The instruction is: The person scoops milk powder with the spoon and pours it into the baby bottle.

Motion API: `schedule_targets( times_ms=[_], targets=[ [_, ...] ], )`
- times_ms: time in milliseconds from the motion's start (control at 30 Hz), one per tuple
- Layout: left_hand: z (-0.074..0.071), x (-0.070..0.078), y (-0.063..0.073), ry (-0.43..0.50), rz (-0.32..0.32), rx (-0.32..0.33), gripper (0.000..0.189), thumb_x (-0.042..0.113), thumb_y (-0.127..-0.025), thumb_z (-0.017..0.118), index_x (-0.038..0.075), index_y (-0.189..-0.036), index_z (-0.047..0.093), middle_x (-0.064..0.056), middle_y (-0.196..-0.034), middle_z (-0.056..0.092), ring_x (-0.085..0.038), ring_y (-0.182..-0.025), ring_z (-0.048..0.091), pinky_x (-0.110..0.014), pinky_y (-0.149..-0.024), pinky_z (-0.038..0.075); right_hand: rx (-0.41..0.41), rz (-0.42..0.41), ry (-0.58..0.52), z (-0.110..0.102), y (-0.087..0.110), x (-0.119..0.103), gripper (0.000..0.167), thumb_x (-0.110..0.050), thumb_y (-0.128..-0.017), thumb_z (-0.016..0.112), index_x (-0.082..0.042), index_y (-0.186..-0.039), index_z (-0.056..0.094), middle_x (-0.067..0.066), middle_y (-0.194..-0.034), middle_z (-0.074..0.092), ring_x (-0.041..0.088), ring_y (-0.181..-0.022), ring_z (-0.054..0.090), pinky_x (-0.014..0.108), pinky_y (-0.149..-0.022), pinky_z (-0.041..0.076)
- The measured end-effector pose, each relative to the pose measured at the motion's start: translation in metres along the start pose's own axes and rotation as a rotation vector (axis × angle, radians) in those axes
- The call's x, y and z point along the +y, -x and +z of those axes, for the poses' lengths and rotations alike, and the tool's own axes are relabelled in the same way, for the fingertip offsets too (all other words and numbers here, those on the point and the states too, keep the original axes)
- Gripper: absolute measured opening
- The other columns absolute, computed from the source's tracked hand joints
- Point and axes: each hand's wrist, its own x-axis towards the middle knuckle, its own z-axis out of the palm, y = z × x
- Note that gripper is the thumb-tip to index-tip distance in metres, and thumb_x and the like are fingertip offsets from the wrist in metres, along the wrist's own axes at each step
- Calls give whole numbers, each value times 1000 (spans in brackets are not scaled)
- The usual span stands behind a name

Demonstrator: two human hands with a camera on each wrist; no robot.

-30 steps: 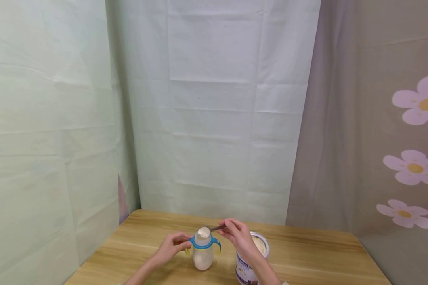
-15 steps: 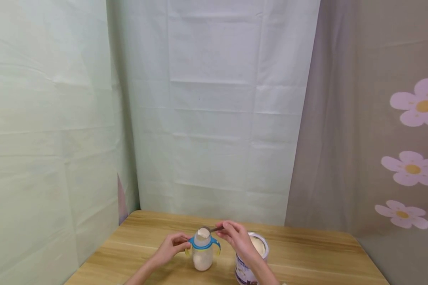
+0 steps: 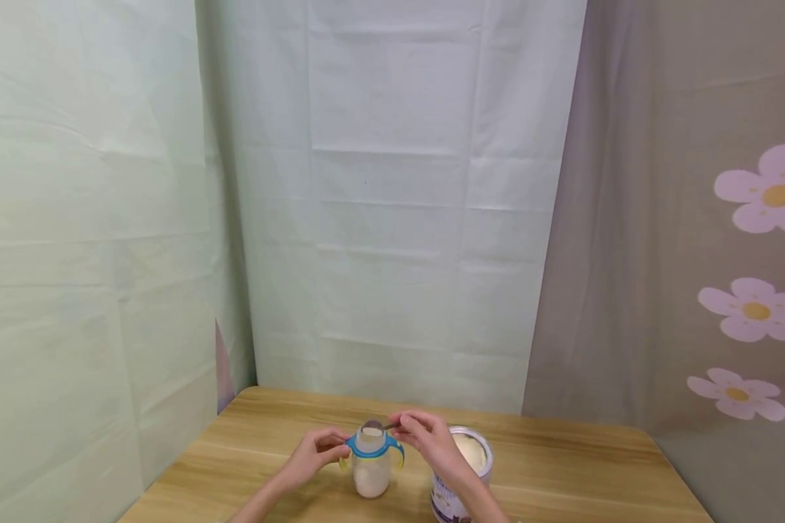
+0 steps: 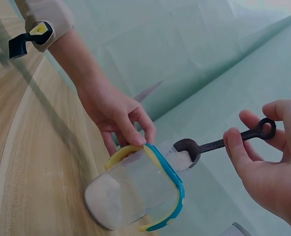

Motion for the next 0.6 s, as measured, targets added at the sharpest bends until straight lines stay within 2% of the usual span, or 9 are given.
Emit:
schedule_targets(
  times_ms=[200,467,600],
  targets=[
    [0,-1,0,5,-6,3,27,15,-93,64,-4,-112,65,-24,-102,70,-14,-84,68,-34,-74,57,-14,4,4,-3,1,-1,48,-30,-101,51,11,-127,52,-4,-115,62,11,-109,62,26,-97,49],
    [-1,-1,0,-8,-12,0,27,17,-92,65,-2,-111,65,-16,-100,73,-13,-84,68,-32,-75,57,-12,-17,-63,-6,2,-1,31,-24,-103,49,0,-119,61,-5,-111,64,8,-107,63,23,-95,50],
    [0,1,1,3,-23,0,27,16,-92,65,-3,-112,65,-18,-101,72,-13,-84,68,-30,-75,56,9,-12,-68,-7,2,-3,31,-24,-103,48,0,-118,61,-3,-110,64,9,-105,63,22,-94,50]
  ],
)
